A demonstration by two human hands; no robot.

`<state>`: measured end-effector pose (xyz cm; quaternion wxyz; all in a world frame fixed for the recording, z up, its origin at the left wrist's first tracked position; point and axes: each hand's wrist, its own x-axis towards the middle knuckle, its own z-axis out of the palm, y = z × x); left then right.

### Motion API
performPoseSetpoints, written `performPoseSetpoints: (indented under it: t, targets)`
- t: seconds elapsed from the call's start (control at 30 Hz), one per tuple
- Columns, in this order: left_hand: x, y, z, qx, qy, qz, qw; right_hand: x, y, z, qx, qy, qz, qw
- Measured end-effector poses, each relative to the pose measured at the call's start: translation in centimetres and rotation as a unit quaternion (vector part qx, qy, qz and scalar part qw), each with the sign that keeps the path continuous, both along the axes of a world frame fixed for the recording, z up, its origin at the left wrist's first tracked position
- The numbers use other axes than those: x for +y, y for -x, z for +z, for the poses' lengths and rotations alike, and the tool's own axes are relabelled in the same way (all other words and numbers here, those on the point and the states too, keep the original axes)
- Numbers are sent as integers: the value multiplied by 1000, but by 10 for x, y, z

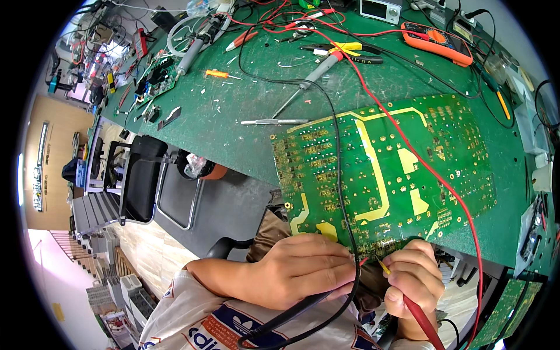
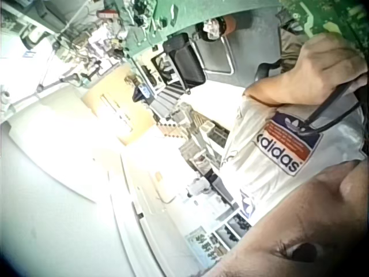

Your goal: The person uses multimeter probes to test various points on the back of a large green circuit board placed on a repair bench.

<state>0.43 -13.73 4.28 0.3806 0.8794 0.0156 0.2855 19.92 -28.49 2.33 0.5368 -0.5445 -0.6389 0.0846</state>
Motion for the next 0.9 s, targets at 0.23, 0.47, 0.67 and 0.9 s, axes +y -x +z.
performPoseSetpoints:
  t: [0.23, 0.47, 0.67, 0.9]
  targets:
    - [4, -5, 2, -2, 15, -20, 1000, -2, -10, -4, 45, 5, 21, 999]
    - [4, -4, 5, 32, 2, -37, 999, 3, -16, -10, 43, -26, 48, 998]
    - [5, -3, 6, 37, -4, -31, 999, 2, -12, -12, 45, -33, 33, 998]
    - [6, -3, 7, 38, 0, -31, 999, 4, -11, -15, 61, -54, 31, 996]
